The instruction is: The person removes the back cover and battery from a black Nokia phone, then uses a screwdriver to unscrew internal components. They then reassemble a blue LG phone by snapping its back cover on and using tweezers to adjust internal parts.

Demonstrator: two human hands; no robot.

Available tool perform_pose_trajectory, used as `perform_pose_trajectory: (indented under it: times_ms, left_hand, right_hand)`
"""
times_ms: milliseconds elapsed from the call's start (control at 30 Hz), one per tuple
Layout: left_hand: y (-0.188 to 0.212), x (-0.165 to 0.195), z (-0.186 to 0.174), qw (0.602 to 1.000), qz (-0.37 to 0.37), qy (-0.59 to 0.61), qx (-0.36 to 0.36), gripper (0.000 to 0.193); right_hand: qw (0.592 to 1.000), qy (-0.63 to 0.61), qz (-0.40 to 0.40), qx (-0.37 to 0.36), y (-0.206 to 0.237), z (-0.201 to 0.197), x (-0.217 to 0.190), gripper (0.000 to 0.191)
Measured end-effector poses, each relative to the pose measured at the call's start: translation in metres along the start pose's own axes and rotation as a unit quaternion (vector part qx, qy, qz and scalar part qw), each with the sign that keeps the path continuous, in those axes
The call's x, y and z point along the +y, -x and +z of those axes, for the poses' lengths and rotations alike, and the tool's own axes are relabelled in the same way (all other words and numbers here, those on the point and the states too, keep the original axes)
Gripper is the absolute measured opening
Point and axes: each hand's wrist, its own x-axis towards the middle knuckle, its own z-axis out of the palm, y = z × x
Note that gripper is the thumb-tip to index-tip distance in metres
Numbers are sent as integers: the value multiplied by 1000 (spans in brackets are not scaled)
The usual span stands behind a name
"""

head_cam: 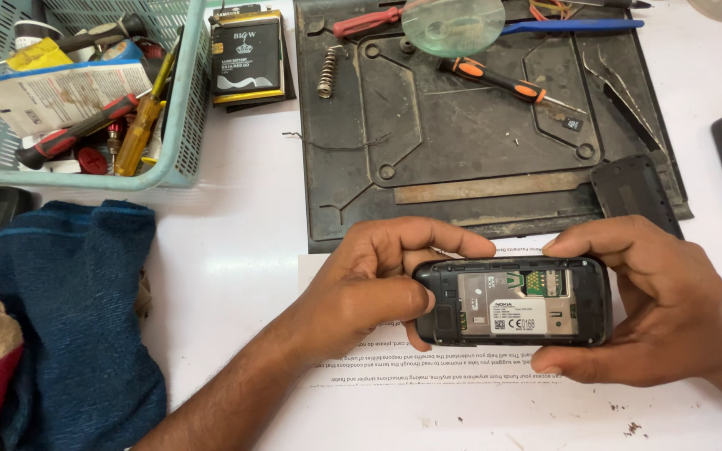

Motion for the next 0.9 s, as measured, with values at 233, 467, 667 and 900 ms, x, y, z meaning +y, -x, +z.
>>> perform_pose_trajectory:
  times_ms: [233, 467, 667, 900]
  left_hand:
    - [-1, 0, 0, 1000, 14, -5, -2, 67]
    - [-1, 0, 1, 1000, 17, -24, 0, 65]
    - [-2, 0, 1, 1000, 13, -16, -1, 64]
    - [-2, -1, 0, 1000, 15, -20, -2, 64]
  right_hand:
    - [999, 12, 33, -4, 4, -3, 3, 86]
    - [999, 8, 33, 4, 5, -3, 4, 85]
    - [999, 4, 37, 8, 5, -3, 5, 85]
    - [1000, -9, 29, 2, 4, -3, 3, 83]
